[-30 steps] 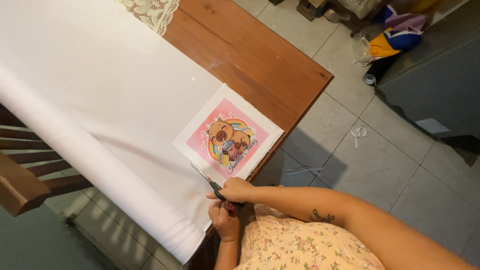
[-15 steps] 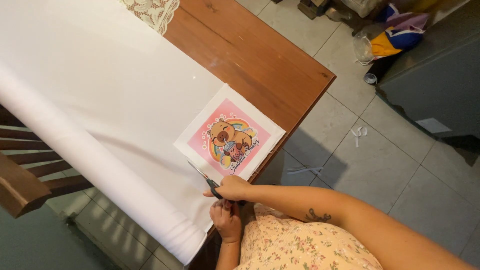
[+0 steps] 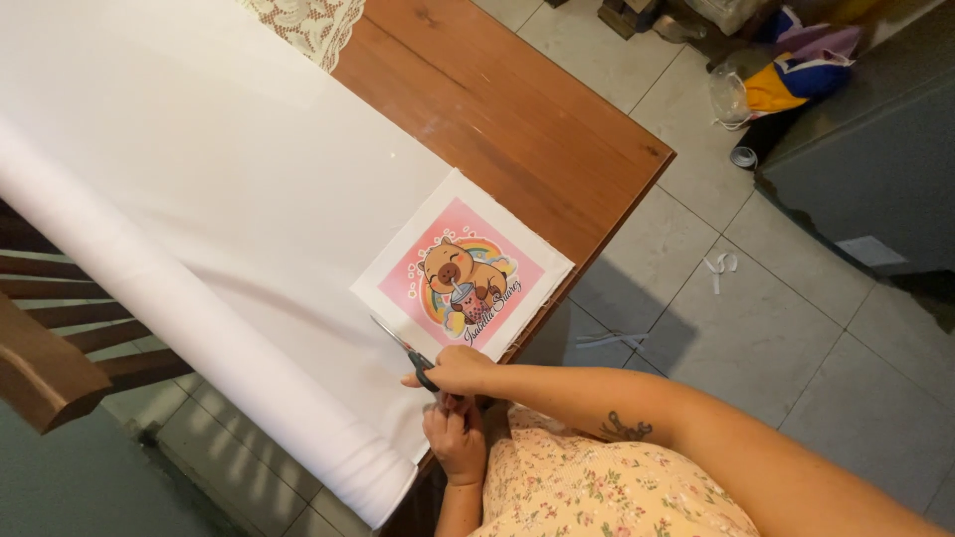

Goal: Cutting out printed graphic designs from a large roll of white fabric using scissors.

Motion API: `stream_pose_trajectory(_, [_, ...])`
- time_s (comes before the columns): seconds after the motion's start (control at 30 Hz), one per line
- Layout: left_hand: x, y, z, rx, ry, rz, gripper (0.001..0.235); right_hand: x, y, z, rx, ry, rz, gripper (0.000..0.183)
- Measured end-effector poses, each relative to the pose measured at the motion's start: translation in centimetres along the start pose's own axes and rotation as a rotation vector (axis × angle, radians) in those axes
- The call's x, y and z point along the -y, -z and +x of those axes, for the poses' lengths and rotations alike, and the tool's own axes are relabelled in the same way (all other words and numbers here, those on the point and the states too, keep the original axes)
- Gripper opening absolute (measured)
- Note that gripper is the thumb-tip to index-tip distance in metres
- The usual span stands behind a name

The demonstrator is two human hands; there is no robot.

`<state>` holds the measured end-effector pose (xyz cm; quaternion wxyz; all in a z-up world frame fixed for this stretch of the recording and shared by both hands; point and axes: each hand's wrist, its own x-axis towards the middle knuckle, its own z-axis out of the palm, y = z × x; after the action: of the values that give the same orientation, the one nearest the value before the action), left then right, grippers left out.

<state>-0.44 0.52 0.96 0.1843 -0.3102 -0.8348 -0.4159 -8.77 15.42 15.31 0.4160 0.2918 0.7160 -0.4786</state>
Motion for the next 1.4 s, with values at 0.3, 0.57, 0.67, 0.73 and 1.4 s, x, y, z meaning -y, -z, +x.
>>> stream_pose_trajectory(0.3, [-0.5, 0.2, 0.6, 0.005, 0.003, 0.038, 0.007, -0.6, -0.7, 1.5, -0.025, 0.057, 0.068, 0.054])
stream_pose_trajectory(0.57, [-0.9, 0.5, 0.9, 0.039, 0.007, 0.019, 0.011, 1.1, 0.2, 1.5, 0.011, 0.025, 0.091, 0.055])
stream_pose_trajectory(0.67, [-0.9, 0.4, 1.1, 0.031, 0.007, 0.012, 0.006, 1.2, 0.2, 2.1, 0.016, 0.021, 0.076, 0.057])
stream_pose_trajectory(0.73, [-0.6, 0.3, 0.7, 0.026, 0.001, 0.012, 0.007, 0.7, -0.4, 2.5, -0.022, 0.053, 0.102, 0.048])
stream_pose_trajectory(1.4, [-0.3, 0.1, 0.0, 0.068, 0.061, 0.011, 0.007, 2.8, 0.3, 3.2, -0.012, 0.082, 0.121, 0.055])
